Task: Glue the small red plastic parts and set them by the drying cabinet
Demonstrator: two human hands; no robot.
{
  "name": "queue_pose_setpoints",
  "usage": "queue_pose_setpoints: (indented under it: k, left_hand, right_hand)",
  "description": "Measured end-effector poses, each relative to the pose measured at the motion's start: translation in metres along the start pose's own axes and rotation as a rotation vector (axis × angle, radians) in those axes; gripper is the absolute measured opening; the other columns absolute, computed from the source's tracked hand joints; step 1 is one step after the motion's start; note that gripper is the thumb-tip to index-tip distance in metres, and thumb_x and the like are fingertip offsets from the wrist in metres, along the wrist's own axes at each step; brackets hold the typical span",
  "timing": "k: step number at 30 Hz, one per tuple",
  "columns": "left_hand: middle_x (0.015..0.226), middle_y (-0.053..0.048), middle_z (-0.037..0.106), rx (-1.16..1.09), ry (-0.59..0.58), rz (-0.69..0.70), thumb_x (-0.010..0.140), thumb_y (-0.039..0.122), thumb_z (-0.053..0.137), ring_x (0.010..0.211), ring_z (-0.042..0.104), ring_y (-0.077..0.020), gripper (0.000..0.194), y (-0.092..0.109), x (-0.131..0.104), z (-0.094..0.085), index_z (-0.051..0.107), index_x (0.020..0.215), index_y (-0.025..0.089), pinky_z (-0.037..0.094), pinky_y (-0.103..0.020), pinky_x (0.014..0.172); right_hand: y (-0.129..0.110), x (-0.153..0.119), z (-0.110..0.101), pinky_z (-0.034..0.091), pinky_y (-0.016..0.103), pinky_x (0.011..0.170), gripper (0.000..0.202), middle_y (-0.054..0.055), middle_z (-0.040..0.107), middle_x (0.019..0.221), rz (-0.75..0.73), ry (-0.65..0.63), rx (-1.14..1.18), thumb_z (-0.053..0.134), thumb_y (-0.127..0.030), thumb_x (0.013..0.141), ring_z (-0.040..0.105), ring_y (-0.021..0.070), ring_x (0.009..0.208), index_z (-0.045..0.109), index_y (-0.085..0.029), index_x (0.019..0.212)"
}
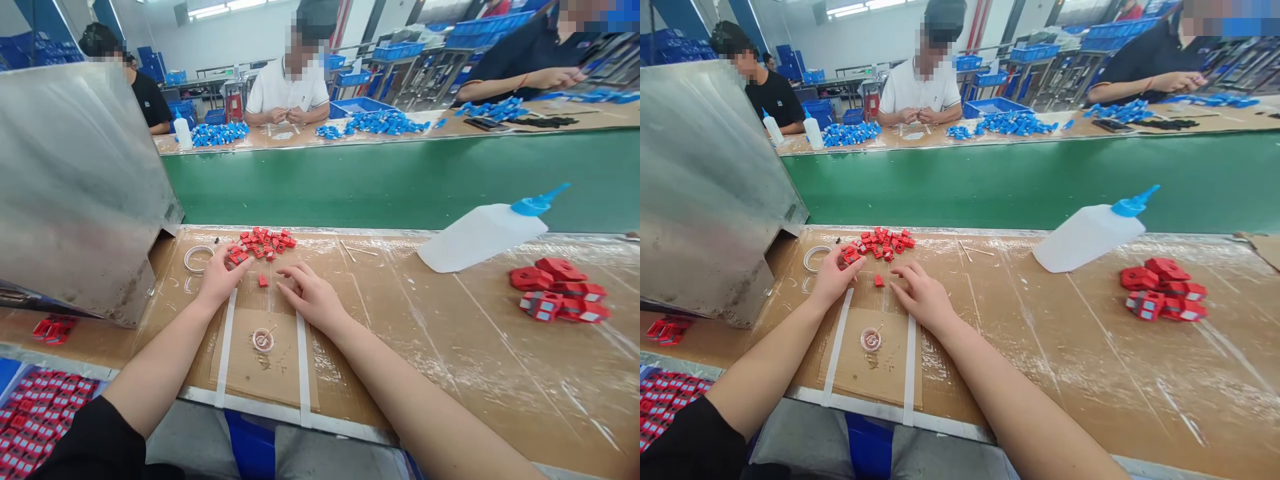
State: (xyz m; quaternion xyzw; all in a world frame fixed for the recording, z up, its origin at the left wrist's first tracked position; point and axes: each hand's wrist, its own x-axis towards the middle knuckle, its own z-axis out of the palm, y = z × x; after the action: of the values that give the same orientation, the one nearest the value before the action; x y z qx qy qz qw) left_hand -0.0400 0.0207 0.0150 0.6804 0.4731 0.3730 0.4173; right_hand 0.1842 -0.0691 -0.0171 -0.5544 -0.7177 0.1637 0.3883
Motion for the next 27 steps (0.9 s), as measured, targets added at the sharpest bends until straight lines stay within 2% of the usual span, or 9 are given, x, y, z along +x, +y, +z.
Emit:
queue_pose_setpoints:
  k: [2,5,7,9,13,18,22,25,27]
  left_hand:
    - [0.094,-0.004,0.068,-0.005,0.032,-0.007,0.084,0.058,0.071,0.063,0.059,-0.0122,0.054,-0.001,0.001,-0.001,0.059,0.119,0.019,0.049,-0.023,0.056]
    - [0.095,-0.004,0.069,-0.005,-0.015,-0.002,0.083,0.056,0.072,0.066,0.060,-0.0129,0.054,0.000,0.000,0.000,0.060,0.121,0.019,0.051,-0.024,0.060]
    - [0.094,-0.003,0.069,0.027,-0.063,0.029,0.081,0.054,0.074,0.071,0.061,-0.0143,0.055,0.000,-0.002,0.004,0.060,0.123,0.021,0.052,-0.026,0.067]
    - [0.091,-0.001,0.068,0.069,-0.098,0.061,0.080,0.051,0.076,0.074,0.062,-0.0152,0.054,0.001,-0.005,0.007,0.061,0.123,0.023,0.052,-0.027,0.072]
    - [0.089,0.002,0.067,0.086,-0.138,0.110,0.080,0.048,0.076,0.074,0.062,-0.0152,0.051,0.003,-0.010,0.011,0.062,0.125,0.026,0.051,-0.027,0.072]
    - [0.091,0.000,0.067,0.089,-0.180,0.139,0.082,0.047,0.076,0.076,0.063,-0.0156,0.053,0.005,-0.014,0.013,0.060,0.127,0.024,0.051,-0.027,0.074]
    - [0.098,-0.001,0.069,0.060,-0.211,0.144,0.080,0.044,0.078,0.078,0.065,-0.0155,0.053,0.004,-0.016,0.015,0.058,0.125,0.024,0.051,-0.027,0.077]
    - [0.098,0.001,0.070,0.108,-0.253,0.168,0.081,0.044,0.078,0.076,0.064,-0.0146,0.054,0.003,-0.017,0.015,0.059,0.129,0.028,0.050,-0.026,0.074]
    - [0.098,0.002,0.070,0.167,-0.280,0.197,0.083,0.043,0.076,0.074,0.062,-0.0140,0.053,0.002,-0.018,0.014,0.060,0.133,0.033,0.048,-0.026,0.072]
  right_hand:
    - [0.000,0.000,0.001,0.049,0.033,0.063,0.025,0.007,0.059,0.121,-0.068,-0.027,-0.006,0.060,-0.030,0.101,0.059,0.0180,0.066,0.063,-0.025,0.125]
    - [-0.001,0.003,0.004,0.053,0.041,0.082,0.029,0.011,0.054,0.133,-0.265,-0.092,-0.029,0.055,-0.026,0.104,0.063,0.0268,0.093,0.061,-0.023,0.132]
    - [-0.002,0.006,0.005,0.050,0.047,0.091,0.027,0.012,0.056,0.132,-0.362,-0.133,-0.071,0.051,-0.022,0.106,0.059,0.0314,0.108,0.061,-0.022,0.131]
    - [-0.002,0.008,0.006,0.049,0.047,0.089,0.020,0.012,0.061,0.121,-0.375,-0.165,-0.109,0.049,-0.020,0.108,0.059,0.0312,0.104,0.065,-0.020,0.122]
    - [-0.002,0.006,0.006,0.050,0.042,0.082,0.017,0.011,0.062,0.104,-0.315,-0.200,-0.110,0.050,-0.022,0.110,0.060,0.0283,0.093,0.066,-0.019,0.105]
    - [0.001,0.003,0.001,0.052,0.041,0.086,0.031,0.012,0.055,0.111,-0.223,-0.052,0.058,0.040,-0.029,0.112,0.059,0.0272,0.098,0.066,-0.022,0.128]
    - [0.007,0.005,-0.003,0.054,0.038,0.081,0.032,0.012,0.055,0.116,-0.015,0.107,0.353,0.053,-0.046,0.108,0.061,0.0243,0.090,0.071,-0.020,0.114]
    - [0.010,0.006,-0.003,0.054,0.032,0.068,0.039,0.012,0.061,0.113,0.134,0.079,0.572,0.065,-0.056,0.100,0.062,0.0217,0.080,0.069,-0.018,0.110]
    - [0.010,0.006,-0.002,0.054,0.030,0.066,0.042,0.009,0.064,0.098,0.197,0.066,0.674,0.074,-0.056,0.094,0.063,0.0222,0.079,0.069,-0.017,0.110]
